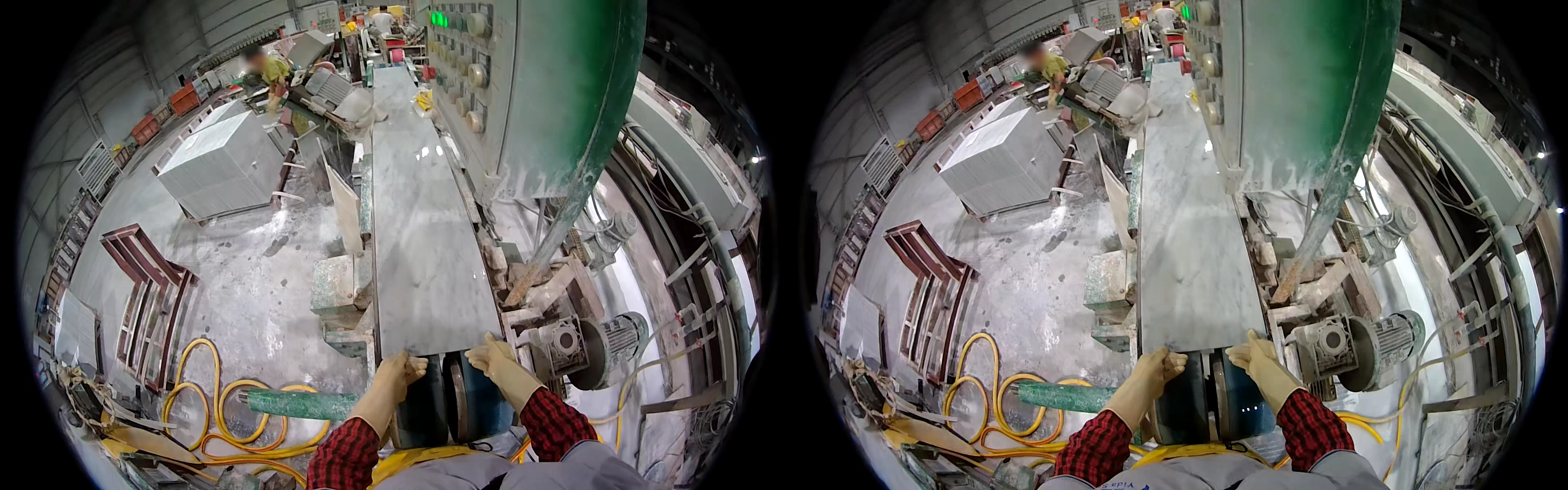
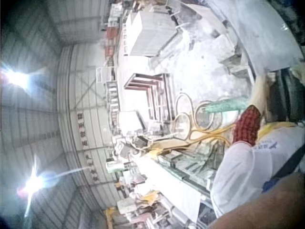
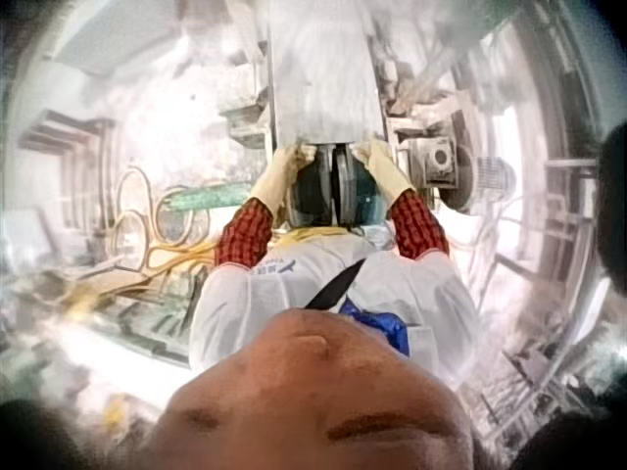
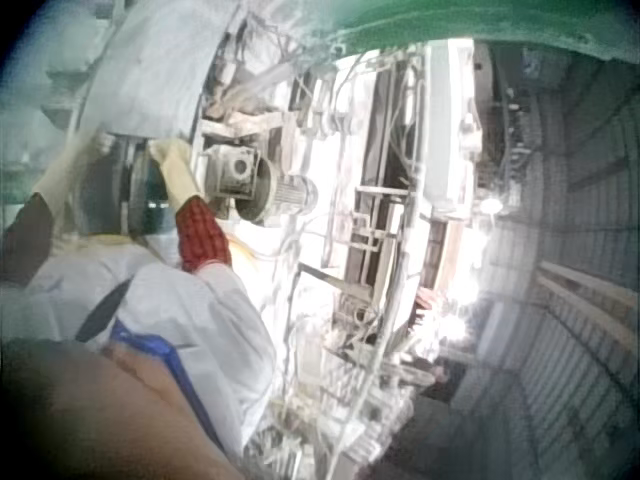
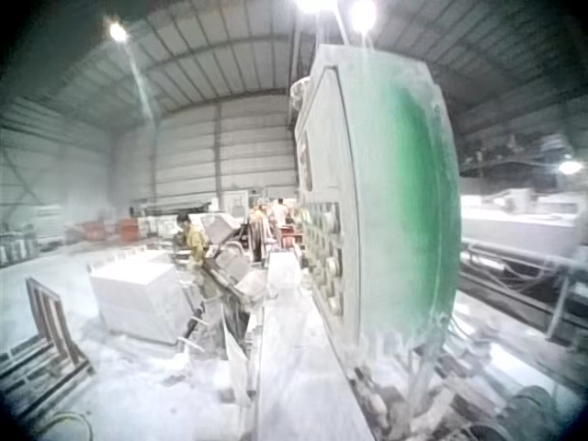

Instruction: The person repeatedly picks up large rectangular stone slabs from a conveyor belt and places them onto a nearby rack. The person handles the slabs one at a time, turning them over and stacking them in a pile.

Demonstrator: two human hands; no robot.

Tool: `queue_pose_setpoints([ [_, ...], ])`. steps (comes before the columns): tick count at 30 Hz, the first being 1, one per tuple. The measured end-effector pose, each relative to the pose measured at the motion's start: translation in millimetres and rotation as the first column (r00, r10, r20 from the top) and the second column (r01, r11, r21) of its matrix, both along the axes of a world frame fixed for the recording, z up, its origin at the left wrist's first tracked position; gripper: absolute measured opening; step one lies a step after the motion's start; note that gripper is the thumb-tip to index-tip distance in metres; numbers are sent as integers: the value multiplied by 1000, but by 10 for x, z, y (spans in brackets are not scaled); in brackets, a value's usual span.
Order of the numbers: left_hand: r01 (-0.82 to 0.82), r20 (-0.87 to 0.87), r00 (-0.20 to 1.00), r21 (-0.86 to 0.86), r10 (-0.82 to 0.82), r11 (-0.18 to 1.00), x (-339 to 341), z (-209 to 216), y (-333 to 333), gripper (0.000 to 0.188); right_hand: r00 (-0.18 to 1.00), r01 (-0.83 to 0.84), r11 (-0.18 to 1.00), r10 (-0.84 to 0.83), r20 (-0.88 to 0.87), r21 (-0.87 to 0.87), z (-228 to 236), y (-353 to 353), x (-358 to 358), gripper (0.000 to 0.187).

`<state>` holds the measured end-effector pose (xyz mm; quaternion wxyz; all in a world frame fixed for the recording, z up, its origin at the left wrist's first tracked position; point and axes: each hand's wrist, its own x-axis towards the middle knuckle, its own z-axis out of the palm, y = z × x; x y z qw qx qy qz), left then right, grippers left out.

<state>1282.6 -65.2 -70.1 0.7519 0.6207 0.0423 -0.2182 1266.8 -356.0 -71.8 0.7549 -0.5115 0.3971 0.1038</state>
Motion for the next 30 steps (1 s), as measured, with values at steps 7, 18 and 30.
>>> queue_pose_setpoints([
  [7, -82, -414, 910, -130, 21, 988, 233, -18, -69, 44, 995, -5, 1000, 7, -100, 21, 77, -30, 172, 69],
  [18, -727, 987, -45, -138, 154, 672, 2273, 3457, 496, 52, 961, -224, 970, 236, 146, -92, -16, 66, -206, 71],
  [30, 148, 341, 795, 693, -501, 706, -130, 1532, 339, 47, 867, -256, 964, 259, 426, -64, -209, -26, -299, 74],
])
